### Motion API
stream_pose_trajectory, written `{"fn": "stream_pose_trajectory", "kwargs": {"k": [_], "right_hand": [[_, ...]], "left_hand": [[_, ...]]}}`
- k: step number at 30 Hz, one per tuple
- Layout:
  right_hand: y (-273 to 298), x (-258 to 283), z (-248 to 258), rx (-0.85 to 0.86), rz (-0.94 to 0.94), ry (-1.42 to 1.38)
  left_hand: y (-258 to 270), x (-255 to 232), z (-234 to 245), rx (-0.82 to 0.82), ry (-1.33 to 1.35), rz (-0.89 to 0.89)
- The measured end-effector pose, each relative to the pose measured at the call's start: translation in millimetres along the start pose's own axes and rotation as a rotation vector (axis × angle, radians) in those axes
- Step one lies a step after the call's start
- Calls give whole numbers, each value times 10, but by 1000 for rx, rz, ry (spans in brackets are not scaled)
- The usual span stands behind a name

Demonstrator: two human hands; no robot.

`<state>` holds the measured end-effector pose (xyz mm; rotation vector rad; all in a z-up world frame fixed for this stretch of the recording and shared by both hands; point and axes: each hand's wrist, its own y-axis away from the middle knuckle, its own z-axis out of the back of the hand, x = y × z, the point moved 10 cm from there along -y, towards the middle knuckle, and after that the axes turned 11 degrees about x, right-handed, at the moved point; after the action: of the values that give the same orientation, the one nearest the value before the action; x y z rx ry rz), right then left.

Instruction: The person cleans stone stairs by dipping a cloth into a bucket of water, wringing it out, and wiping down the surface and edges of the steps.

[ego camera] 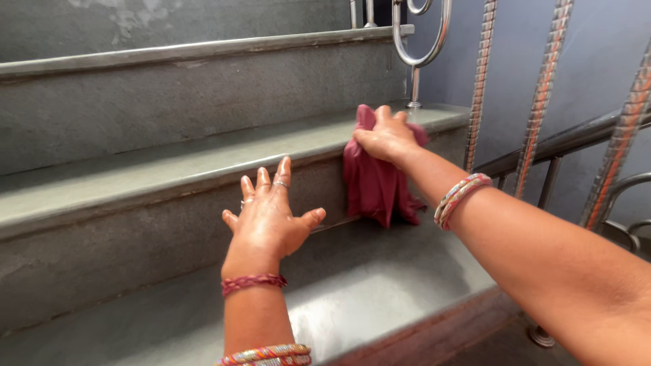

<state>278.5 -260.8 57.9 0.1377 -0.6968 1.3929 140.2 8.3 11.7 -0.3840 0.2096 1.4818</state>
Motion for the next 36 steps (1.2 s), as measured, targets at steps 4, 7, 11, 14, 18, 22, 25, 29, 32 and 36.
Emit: {"fn": "stream_pose_trajectory", "kwargs": {"k": [4,7,11,14,18,22,25,29,32,36], "right_hand": [[231,214,34,132,158,-369],[390,196,360,81,329,-422],[631,267,912,-76,535,223],[728,2,535,423,546,113],[897,-759,-331,781,460,285],[951,-1524,-814,786,307,348],[815,-1521,-866,493,508,398],[392,-1739,-943,422,301,346],[197,-1754,-1002,408,284,332],[239,-1746,-977,425,226,383]], "left_hand": [[217,-42,168,3,44,-21],[378,-3,231,62,20,7],[498,24,256,94,-19,8],[522,-24,141,155,-29,-18],[485,-216,-106,276,-76,-92],[444,-323,-303,354,-95,-106],[378,-358,-397,342,-113,-137],[311,-331,-506,353,-149,-139],[304,-281,-543,341,-160,-142],[409,-141,-583,422,-131,-77]]}}
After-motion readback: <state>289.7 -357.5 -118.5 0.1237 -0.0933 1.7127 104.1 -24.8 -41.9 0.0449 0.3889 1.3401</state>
